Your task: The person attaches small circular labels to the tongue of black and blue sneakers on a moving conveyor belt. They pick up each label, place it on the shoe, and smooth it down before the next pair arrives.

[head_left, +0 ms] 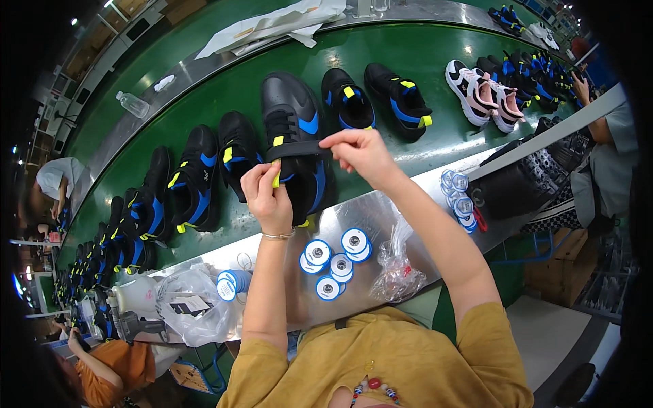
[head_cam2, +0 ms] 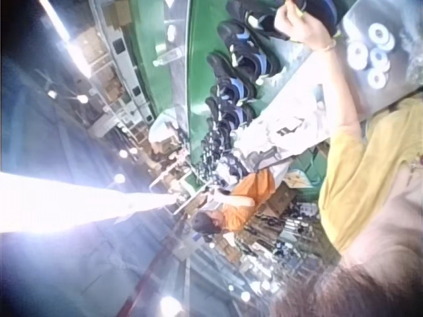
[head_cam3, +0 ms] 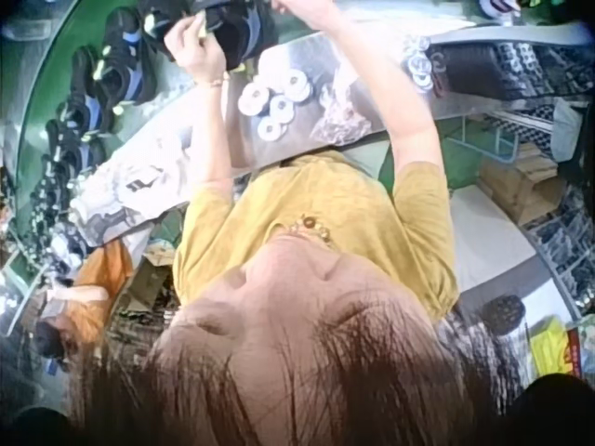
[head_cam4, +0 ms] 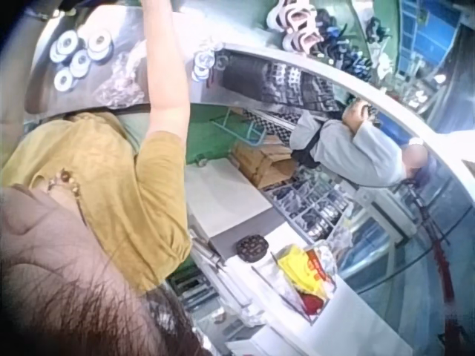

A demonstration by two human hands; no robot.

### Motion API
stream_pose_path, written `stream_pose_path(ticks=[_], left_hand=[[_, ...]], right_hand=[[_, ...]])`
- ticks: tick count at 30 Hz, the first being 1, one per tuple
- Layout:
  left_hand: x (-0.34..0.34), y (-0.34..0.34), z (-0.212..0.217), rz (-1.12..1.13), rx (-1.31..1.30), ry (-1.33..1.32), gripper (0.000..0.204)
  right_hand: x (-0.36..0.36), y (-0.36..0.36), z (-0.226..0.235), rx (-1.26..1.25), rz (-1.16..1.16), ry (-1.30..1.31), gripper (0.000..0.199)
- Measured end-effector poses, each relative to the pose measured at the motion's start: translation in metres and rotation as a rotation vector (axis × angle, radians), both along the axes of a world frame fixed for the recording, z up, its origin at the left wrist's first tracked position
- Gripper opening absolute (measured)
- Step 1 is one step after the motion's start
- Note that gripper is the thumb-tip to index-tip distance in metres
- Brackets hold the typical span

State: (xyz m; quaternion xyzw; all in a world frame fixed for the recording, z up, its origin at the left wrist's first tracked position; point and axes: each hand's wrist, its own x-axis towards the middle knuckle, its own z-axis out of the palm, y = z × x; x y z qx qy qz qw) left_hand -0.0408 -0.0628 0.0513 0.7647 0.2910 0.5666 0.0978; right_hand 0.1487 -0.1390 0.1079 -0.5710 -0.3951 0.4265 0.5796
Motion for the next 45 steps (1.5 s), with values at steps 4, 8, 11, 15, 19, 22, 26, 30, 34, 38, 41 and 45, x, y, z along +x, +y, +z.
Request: stream_pose_path(ticks=[4, 8, 11, 15, 19, 22, 26, 30, 34, 38, 41, 45], left_hand=[[-0.002, 0.000, -0.001, 0.005, -0.041, -0.030, 0.037], [-0.007, 0.004, -0.002, 0.027, -0.043, -0.030, 0.037], [-0.008, 0.007, -0.008, 0.031, -0.065, -0.037, 0.037], [-0.002, 0.016, -0.005, 0.037, -0.066, 0.013, 0.036], [0.001, 0.034, -0.002, -0.014, -0.152, 0.123, 0.030], [0.008, 0.029, 0.014, -0.177, -0.387, 0.156, 0.026], [0.001, -0.017, 0.030, -0.038, -0.049, 0.178, 0.024], [0.009, -0.114, 0.029, -0.395, -0.311, 0.173, 0.025], [0.028, -0.179, 0.016, -0.632, -0.227, 0.377, 0.031], [0.036, -0.209, 0.001, -0.609, -0.306, 0.531, 0.036], [0.038, -0.218, -0.012, -0.564, -0.188, 0.522, 0.045], [0.042, -0.220, -0.025, -0.542, -0.124, 0.628, 0.054]], right_hand=[[-0.018, -0.005, -0.016, -0.009, 0.010, -0.021, 0.020], [-0.035, -0.003, -0.031, 0.000, 0.001, -0.030, 0.021], [-0.044, 0.000, -0.048, 0.052, -0.033, -0.023, 0.024], [-0.040, -0.008, -0.044, -0.085, 0.000, -0.105, 0.028], [-0.017, -0.042, -0.022, -0.076, -0.032, -0.193, 0.021], [0.010, -0.089, -0.001, -0.118, -0.101, -0.138, 0.020], [0.038, -0.156, -0.010, -0.354, -0.178, -0.460, 0.019], [0.033, -0.187, -0.039, -0.584, -0.221, -0.935, 0.045], [-0.002, -0.160, -0.028, -0.705, -0.121, -1.094, 0.039], [-0.001, -0.156, -0.060, -0.528, -0.266, -1.110, 0.019], [0.010, -0.170, -0.065, -0.342, -0.350, -0.967, 0.015], [0.015, -0.183, -0.061, -0.227, -0.443, -0.906, 0.019]])
